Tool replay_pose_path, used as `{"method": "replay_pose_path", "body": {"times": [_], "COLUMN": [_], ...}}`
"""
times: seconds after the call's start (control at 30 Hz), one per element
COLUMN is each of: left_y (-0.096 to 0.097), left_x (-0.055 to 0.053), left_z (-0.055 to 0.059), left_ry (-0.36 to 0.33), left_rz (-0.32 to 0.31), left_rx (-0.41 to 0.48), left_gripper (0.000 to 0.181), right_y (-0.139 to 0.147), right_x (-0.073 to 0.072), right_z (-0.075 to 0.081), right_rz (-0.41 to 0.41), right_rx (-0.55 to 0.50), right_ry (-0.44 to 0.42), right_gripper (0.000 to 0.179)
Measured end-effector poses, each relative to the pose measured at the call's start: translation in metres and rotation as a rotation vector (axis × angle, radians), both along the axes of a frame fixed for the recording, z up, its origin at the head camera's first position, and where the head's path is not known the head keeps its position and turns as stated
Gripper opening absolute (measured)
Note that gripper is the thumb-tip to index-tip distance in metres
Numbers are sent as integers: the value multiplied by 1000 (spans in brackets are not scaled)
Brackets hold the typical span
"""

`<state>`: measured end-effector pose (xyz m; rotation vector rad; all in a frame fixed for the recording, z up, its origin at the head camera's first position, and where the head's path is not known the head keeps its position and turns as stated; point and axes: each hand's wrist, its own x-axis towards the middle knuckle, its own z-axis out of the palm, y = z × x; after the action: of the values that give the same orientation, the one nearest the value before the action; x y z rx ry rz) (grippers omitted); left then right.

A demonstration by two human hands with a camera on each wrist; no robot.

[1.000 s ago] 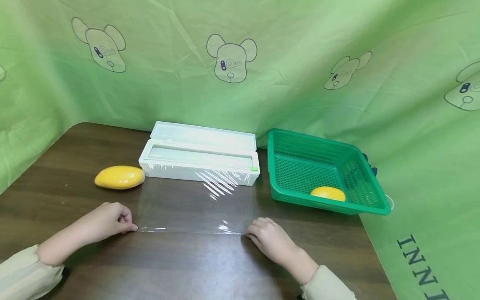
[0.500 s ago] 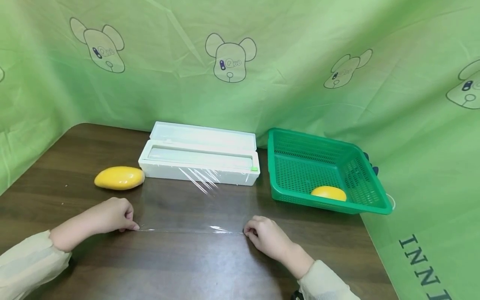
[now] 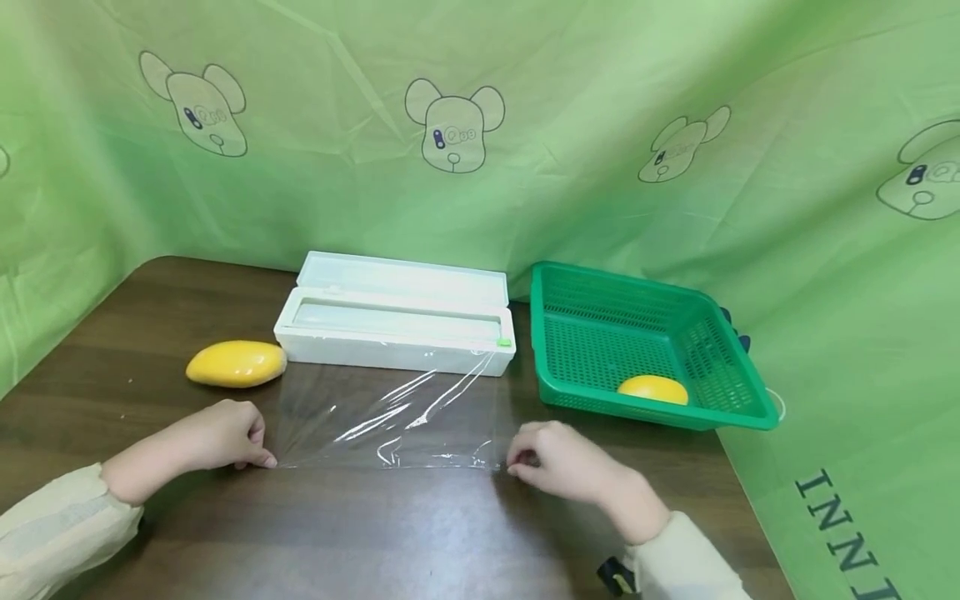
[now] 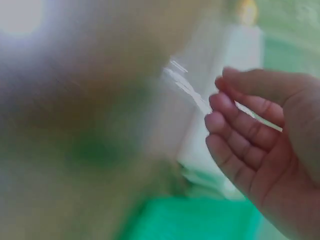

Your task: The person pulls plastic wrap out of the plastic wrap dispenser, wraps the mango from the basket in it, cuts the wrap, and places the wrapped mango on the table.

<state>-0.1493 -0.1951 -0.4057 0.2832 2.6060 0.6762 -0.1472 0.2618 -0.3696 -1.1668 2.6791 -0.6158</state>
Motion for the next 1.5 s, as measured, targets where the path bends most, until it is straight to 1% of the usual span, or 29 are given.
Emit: {"method": "replay_pose_path", "body": {"times": [0.07,0.13,0.23,0.27,0.37,0.5,0.6,0.7,0.77,0.9,0.97,1.03,1.3,1.4,1.5], "left_y": [0,-1,-1,-2,-2,-4,-4,-5,-5,-5,-6,-6,-5,-5,-5], "left_x": [1,2,3,3,4,4,5,4,4,4,4,4,3,3,2], "left_z": [-1,-2,-3,-3,-3,-4,-4,-4,-4,-5,-5,-4,-3,-3,-4], "left_ry": [2,9,12,11,7,-2,-6,-4,-2,-2,-1,2,10,18,24], "left_rz": [4,6,8,9,14,27,31,30,29,28,27,26,24,19,10], "left_rx": [3,6,11,13,13,13,18,22,24,30,31,32,31,32,37], "left_gripper": [41,42,42,42,42,41,41,41,41,41,41,41,41,41,42], "right_y": [11,23,42,48,69,97,118,136,145,161,168,174,181,182,182], "right_x": [-5,-10,-20,-23,-34,-47,-55,-63,-68,-78,-82,-84,-91,-95,-97], "right_z": [17,32,49,52,56,51,47,45,45,42,41,39,36,36,36], "right_rz": [-7,-40,-107,-136,-250,-411,-473,-513,-528,-535,-531,-527,-473,-472,-484], "right_rx": [-26,-56,-99,-119,-186,-246,-225,-149,-80,34,65,103,190,213,210], "right_ry": [48,112,198,206,176,77,42,10,-32,-149,-211,-241,-304,-356,-437], "right_gripper": [13,19,25,27,26,27,32,38,44,57,60,60,52,51,55]}}
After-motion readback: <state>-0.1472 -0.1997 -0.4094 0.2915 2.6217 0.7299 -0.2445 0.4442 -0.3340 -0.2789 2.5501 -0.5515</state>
